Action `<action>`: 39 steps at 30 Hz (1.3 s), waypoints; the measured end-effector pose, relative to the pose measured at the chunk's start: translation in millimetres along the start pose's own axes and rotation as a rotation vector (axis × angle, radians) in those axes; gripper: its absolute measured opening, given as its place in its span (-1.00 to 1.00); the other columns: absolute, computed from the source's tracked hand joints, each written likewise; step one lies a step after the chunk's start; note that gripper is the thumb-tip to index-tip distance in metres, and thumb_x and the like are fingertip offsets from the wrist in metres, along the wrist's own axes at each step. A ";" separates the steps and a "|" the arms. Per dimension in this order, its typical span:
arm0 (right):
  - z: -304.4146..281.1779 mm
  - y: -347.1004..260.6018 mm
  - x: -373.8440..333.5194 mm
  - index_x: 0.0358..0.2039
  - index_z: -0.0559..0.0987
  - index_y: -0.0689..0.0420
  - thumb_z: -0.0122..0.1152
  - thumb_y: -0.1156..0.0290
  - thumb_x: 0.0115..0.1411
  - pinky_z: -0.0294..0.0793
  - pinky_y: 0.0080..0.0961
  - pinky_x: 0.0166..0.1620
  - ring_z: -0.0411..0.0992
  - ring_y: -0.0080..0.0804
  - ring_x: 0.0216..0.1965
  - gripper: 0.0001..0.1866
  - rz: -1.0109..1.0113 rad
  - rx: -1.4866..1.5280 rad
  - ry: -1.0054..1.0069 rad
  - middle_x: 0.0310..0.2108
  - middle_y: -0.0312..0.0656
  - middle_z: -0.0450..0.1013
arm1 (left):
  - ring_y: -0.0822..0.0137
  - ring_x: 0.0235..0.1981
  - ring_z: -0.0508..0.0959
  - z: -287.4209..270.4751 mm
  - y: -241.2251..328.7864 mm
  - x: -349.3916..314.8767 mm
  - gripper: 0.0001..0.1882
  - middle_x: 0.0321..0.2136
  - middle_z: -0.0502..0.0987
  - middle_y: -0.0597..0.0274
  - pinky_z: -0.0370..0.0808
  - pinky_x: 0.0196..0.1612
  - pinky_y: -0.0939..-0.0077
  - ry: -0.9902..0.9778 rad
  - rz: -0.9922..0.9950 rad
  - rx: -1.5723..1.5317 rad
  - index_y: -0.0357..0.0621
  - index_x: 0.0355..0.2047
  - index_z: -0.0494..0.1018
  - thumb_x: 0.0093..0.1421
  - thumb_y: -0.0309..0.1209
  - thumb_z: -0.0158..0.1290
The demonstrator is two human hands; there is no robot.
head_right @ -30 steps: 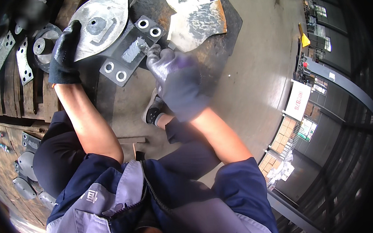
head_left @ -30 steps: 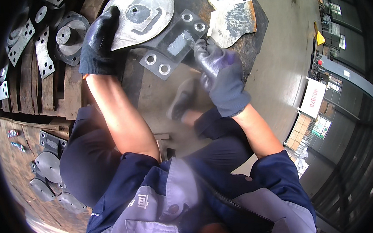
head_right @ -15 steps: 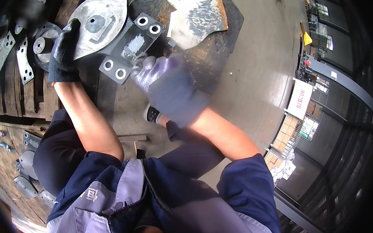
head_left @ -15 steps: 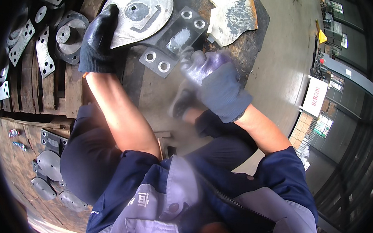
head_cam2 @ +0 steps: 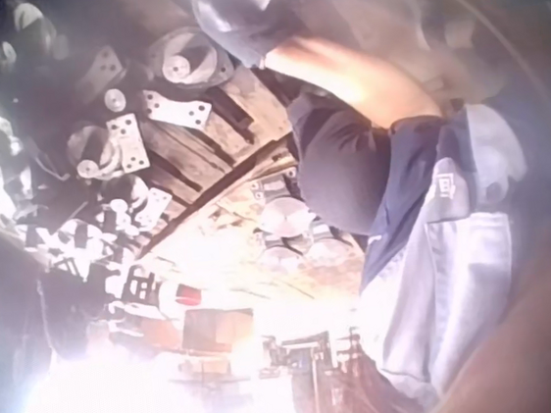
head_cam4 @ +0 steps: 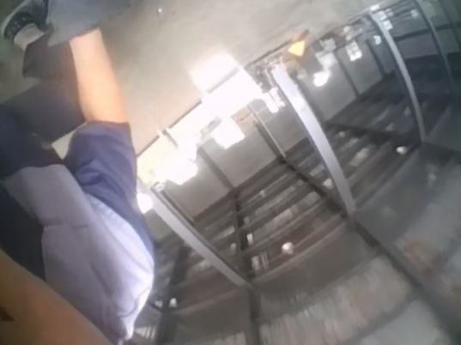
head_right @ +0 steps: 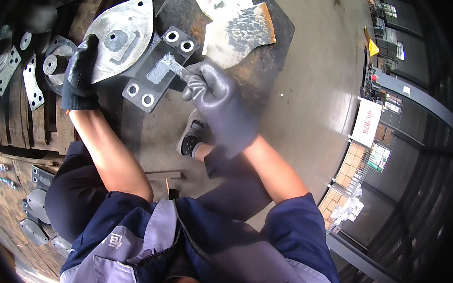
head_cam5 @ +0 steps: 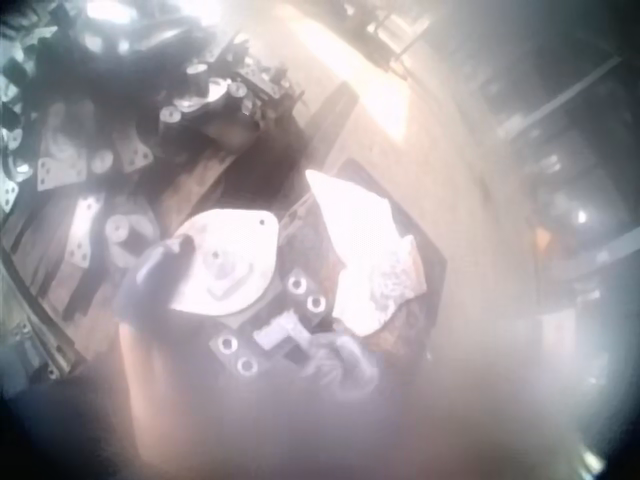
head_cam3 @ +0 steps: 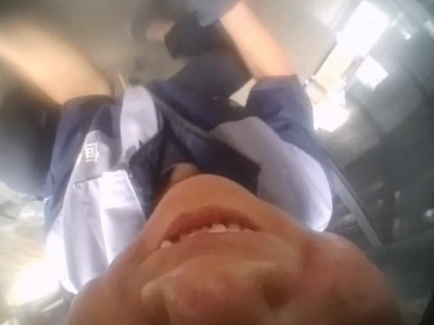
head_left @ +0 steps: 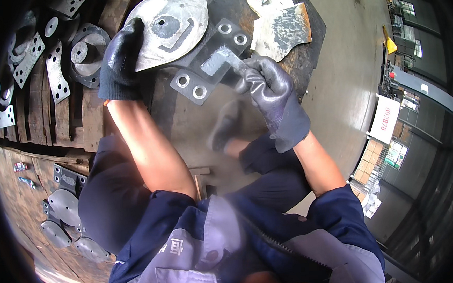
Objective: The person scrapes metal parts with a handheld tool while crouched on the floor. They repeatedly pick up parts, scrape them, and place them back on a wooden pallet.
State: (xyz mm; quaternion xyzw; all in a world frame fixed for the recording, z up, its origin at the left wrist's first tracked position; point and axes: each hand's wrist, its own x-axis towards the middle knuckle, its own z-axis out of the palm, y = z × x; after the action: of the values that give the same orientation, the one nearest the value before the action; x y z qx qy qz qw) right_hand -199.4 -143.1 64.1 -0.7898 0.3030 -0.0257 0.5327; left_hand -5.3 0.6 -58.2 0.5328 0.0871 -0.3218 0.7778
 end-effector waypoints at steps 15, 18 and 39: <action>-2.8 -17.0 29.4 -0.46 0.50 0.16 0.03 0.42 0.19 0.28 -0.67 -0.54 0.31 -0.70 -0.63 -0.87 0.365 -0.104 0.075 -0.66 -0.37 0.37 | 0.35 -0.17 0.50 -5.2 -1.8 4.4 -0.66 -0.20 0.52 0.12 0.41 -0.02 0.51 -0.024 -0.049 -0.142 -0.37 -0.14 0.45 0.12 -0.38 0.06; -7.5 -2.3 30.0 -0.47 0.49 0.17 0.05 0.43 0.18 0.29 -0.66 -0.54 0.31 -0.69 -0.64 -0.87 0.291 -0.171 0.101 -0.68 -0.37 0.34 | 0.32 -0.12 0.50 -3.4 -3.3 2.5 -0.61 -0.15 0.51 0.09 0.40 0.03 0.50 -0.025 -0.086 -0.223 -0.37 -0.08 0.41 0.14 -0.36 0.05; 11.4 33.4 -25.2 -0.08 0.38 0.17 0.02 0.28 0.18 0.21 -0.16 0.13 0.29 -0.15 -0.07 -0.67 0.404 1.134 -0.180 -0.15 -0.07 0.36 | 0.11 -0.29 0.55 51.0 85.7 -107.7 -0.76 -0.29 0.55 0.12 0.49 -0.22 0.37 0.032 1.100 1.236 0.01 -0.38 0.54 -0.12 -0.27 0.13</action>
State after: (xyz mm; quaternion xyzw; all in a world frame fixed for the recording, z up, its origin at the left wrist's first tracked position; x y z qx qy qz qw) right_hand -230.8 -129.3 37.6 -0.3090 0.3399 -0.0147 0.8881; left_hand -48.7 18.6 80.8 0.8354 -0.3678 0.1226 0.3897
